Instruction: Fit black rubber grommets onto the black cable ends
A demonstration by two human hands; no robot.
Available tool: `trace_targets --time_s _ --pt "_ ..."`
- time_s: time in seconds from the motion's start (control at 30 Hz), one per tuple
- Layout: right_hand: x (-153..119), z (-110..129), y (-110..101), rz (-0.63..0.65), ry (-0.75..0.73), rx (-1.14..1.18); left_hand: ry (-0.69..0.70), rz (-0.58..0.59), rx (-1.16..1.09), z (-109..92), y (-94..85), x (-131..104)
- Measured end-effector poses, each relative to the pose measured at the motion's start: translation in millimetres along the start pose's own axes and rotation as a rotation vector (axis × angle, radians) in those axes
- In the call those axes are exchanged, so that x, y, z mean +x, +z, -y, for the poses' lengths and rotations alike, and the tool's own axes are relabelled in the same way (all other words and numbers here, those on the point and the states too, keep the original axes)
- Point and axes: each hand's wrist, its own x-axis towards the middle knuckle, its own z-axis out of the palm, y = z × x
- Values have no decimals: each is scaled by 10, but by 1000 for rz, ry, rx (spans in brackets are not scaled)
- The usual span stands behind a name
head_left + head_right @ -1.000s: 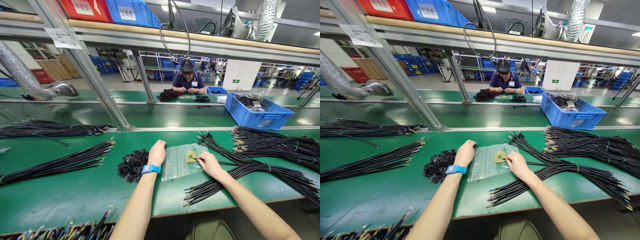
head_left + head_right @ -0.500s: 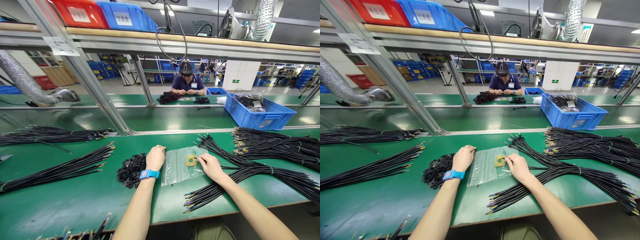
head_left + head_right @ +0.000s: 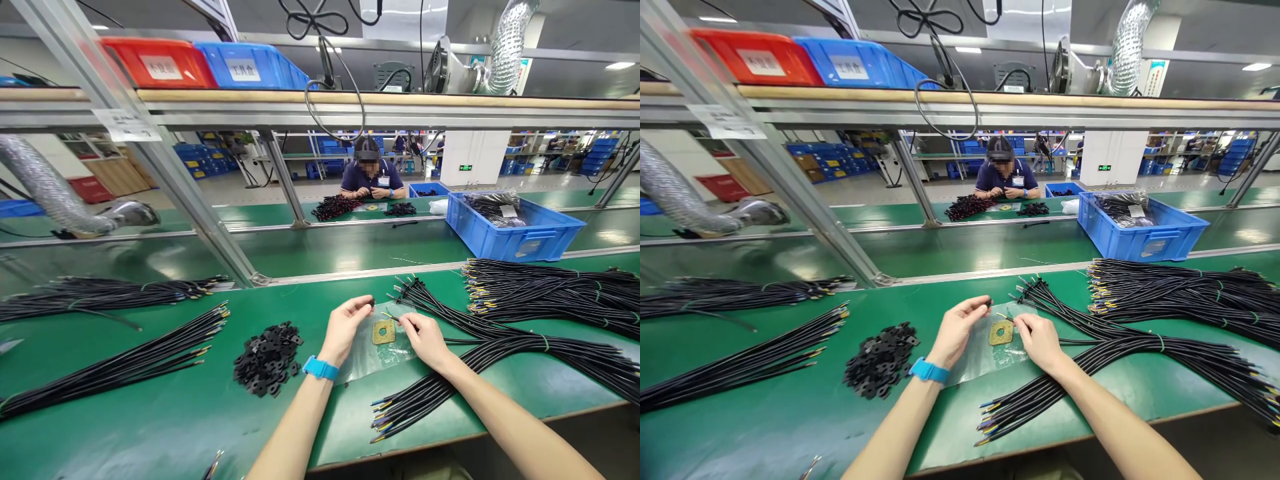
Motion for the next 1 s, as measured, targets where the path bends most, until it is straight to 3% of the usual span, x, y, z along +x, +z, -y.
trace_targets --time_s 0.13,0.3,0.8,1.0 --pt "4 2 6 -41 -13 13 -210 156 -243 11 151 -57" --pt "14 -18 22 -46 -22 -39 -296 195 -357 -8 158 -75" --pt "4 -55 28 -31 -19 -135 -319 180 -361 -10 153 -94" --pt "5 -50 19 -60 -29 -149 -205 165 -224 -29 157 -121"
